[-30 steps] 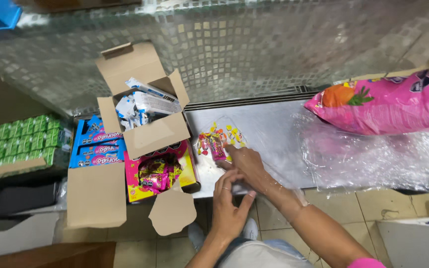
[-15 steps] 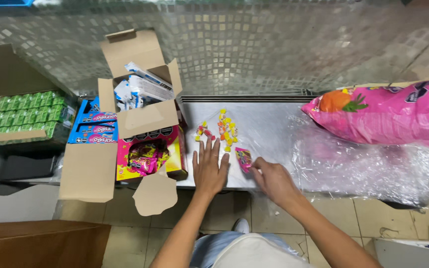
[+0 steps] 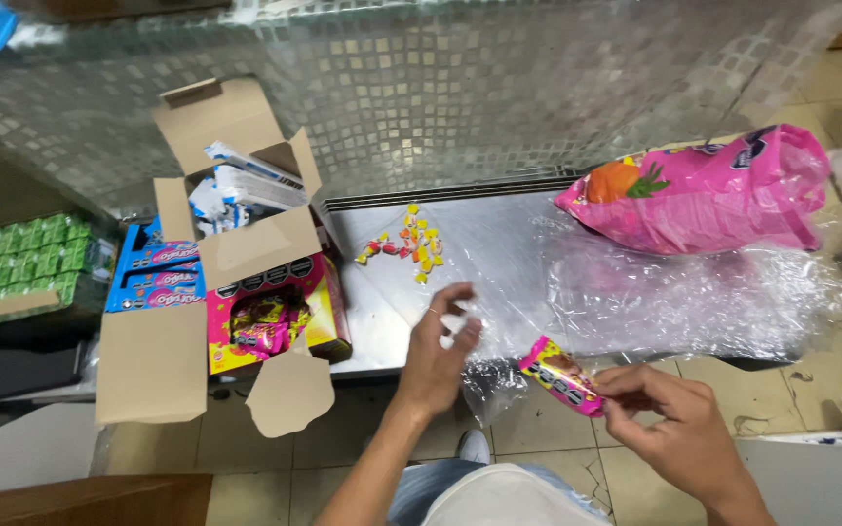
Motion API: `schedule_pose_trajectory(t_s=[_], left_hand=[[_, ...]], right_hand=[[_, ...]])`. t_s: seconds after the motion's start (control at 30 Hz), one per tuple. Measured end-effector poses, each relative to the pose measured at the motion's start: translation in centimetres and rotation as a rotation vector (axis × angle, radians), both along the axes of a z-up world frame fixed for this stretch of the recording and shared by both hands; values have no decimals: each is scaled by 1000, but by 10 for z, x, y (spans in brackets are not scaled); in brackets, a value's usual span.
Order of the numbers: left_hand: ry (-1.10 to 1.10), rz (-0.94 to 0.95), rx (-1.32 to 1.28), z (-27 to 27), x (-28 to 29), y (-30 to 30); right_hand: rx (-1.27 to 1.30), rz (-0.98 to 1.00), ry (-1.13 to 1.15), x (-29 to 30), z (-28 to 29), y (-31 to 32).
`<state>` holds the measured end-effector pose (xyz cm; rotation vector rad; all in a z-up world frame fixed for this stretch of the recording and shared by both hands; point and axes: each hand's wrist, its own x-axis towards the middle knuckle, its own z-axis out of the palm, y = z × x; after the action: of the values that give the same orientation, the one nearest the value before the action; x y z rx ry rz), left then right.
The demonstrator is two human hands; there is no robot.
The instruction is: The person organizes candy and snacks on a table, placing them into plastic bags by hand and then putting the bags into cardboard boxes.
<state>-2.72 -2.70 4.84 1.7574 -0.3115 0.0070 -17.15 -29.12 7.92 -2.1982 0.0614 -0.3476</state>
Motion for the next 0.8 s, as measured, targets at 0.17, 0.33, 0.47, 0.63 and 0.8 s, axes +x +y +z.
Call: schedule_pose_trajectory(t_s=[0.17,0.33,0.47,0.63,0.8], left_hand=[[271,-266,-110,62,-35,44],[82,277,115,15,5,158],[-38,473,387,-21,42,229],[-229,533,658,-9,43,215],[-222,390,468,36,4,172]], right_hand=[[95,233,-33,48,15,73],[70,166,150,82,19,106],[-15,30,374,100,19,112],[-370,27,798,128,-8,93],[-922,312,1153,101,-23,145]])
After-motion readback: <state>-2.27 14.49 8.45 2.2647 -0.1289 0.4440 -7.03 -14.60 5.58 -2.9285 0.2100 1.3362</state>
